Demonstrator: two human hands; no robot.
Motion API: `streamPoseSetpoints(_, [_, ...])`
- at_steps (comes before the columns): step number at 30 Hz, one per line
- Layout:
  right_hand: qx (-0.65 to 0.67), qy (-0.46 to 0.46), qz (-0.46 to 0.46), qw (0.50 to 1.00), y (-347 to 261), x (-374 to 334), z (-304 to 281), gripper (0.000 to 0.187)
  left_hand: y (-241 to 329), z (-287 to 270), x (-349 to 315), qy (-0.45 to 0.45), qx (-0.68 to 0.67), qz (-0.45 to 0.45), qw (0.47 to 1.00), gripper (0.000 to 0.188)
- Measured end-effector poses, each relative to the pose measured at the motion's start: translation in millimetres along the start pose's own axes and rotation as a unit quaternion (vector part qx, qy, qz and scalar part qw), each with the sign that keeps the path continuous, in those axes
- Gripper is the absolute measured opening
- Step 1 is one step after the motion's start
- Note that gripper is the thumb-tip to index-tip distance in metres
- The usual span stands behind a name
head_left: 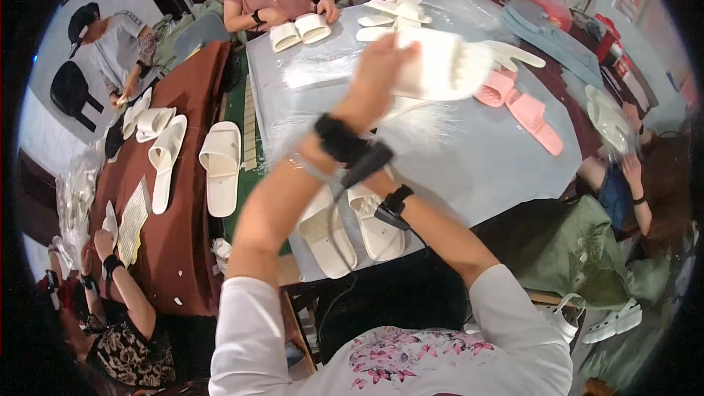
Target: Assembling and inspecting white slippers at a factory work table.
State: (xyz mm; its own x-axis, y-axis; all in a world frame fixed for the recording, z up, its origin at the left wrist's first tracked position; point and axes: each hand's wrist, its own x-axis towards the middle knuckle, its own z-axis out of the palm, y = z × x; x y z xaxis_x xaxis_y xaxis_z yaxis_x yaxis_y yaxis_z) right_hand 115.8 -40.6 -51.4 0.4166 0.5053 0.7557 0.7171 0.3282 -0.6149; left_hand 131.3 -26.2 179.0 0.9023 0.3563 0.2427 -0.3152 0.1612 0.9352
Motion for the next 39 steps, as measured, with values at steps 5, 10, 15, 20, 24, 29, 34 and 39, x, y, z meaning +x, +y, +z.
streamPoseSetpoints(5, [0.233, -0.178, 0.354, 0.888, -44.8, 7.5, 17.2, 0.021, -68.3, 44.6, -0.7, -0.083, -0.021, -0.037, 0.996, 0.044])
streamPoseSetpoints(10, [0.124, -0.133, 0.277, 0.944, -16.4, 6.9, 4.9, 0.015, -97.7, 40.5, -15.3, -0.021, 0.212, 0.013, 0.977, 0.035])
streamPoseSetpoints(15, [0.134, -0.087, 0.147, 0.976, -19.6, 11.7, -7.6, 0.015, -86.3, -94.9, -37.1, 0.082, 0.338, -0.062, 0.936, 0.030])
streamPoseSetpoints(20, [0.127, -0.170, 0.319, 0.924, -55.5, 24.5, 1.6, 0.021, -66.7, -258.5, -121.7, 0.365, 0.533, -0.001, 0.764, 0.025])
streamPoseSetpoints(24, [0.134, -0.164, 0.322, 0.923, -43.3, 22.3, -3.5, 0.021, -48.2, -306.3, -160.5, 0.491, 0.564, -0.065, 0.661, 0.041])
streamPoseSetpoints(29, [0.144, -0.158, 0.329, 0.920, -40.9, 21.0, -2.2, 0.019, -41.9, -335.0, -174.5, 0.620, 0.450, -0.246, 0.593, 0.061])
streamPoseSetpoints(34, [0.147, -0.145, 0.323, 0.924, -44.3, 20.8, -1.9, 0.018, -42.8, -334.9, -172.1, 0.581, 0.443, -0.184, 0.658, 0.096])
streamPoseSetpoints(39, [0.139, -0.148, 0.334, 0.921, -50.5, 23.1, -3.6, 0.017, -37.7, -339.7, -169.5, 0.501, 0.461, 0.014, 0.733, 0.099])
